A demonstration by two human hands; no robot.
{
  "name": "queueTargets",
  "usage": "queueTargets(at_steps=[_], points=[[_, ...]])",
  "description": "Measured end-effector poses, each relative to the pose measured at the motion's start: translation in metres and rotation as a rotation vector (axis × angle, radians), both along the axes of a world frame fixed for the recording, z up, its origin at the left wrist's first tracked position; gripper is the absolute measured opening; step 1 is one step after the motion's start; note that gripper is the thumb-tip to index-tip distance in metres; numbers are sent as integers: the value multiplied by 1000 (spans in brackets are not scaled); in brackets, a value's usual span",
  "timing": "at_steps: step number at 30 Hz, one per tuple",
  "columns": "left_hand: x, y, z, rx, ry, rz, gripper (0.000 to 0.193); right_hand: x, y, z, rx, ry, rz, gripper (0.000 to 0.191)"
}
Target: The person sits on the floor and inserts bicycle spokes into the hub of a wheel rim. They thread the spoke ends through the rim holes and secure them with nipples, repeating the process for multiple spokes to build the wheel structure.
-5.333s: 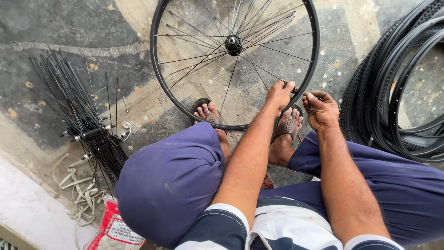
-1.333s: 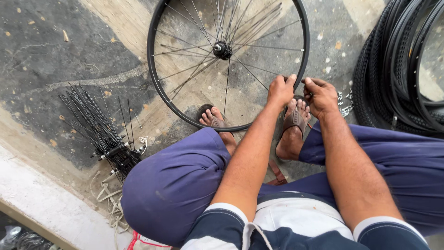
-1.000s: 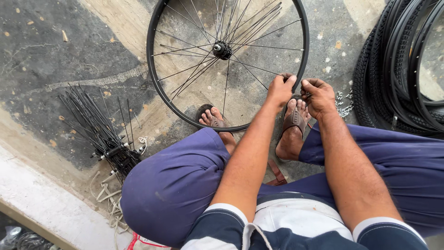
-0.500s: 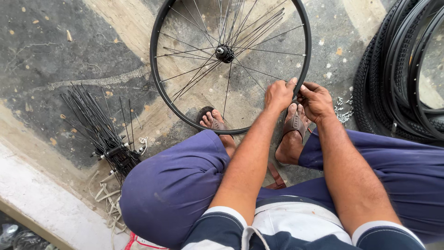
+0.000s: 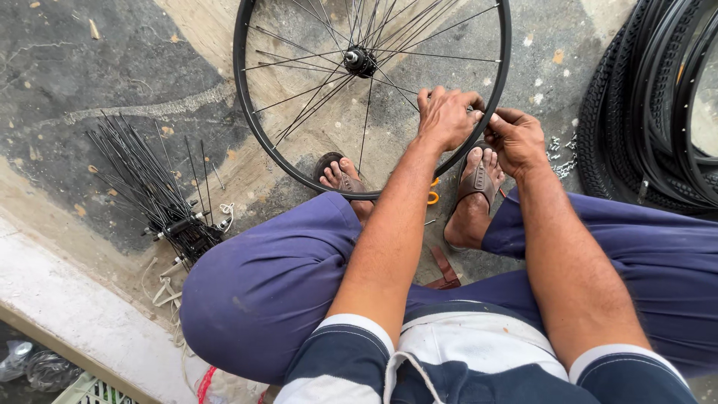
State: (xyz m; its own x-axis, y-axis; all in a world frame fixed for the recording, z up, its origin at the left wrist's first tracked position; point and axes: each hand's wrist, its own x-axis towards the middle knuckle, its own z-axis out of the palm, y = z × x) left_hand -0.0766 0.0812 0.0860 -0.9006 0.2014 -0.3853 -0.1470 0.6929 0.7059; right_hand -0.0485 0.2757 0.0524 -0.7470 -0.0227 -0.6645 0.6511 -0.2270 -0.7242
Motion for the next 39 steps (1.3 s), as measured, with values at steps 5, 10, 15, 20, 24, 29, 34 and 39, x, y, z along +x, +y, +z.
queueTargets(at_steps=[5,10,15,20,24,29,34,39], points=[[1,5,-9,-61,-1,-33,27,1,-1,0,89,-32,36,19],[5,11,-13,-50,81,25,27,3,-1,-1,31,-9,14,20],[20,19,-24,-84,284,262,30,2,-5,-2,37,-27,-24,20],[33,23,-53,-125,308,1216,76,4,-9,-1,3,-6,-48,20],[48,3,-69,919,-387,855,34,-5,-13,3,31,3,-107,17],[74,-16,-74,995,-659,544,18,-14,-15,5,102,16,-228,13],[70,5,-73,776,-261,560,17,1,-3,6,222,6,-203,15],[57,26,-78,721,-279,626,17,22,11,8,242,-5,-89,13]])
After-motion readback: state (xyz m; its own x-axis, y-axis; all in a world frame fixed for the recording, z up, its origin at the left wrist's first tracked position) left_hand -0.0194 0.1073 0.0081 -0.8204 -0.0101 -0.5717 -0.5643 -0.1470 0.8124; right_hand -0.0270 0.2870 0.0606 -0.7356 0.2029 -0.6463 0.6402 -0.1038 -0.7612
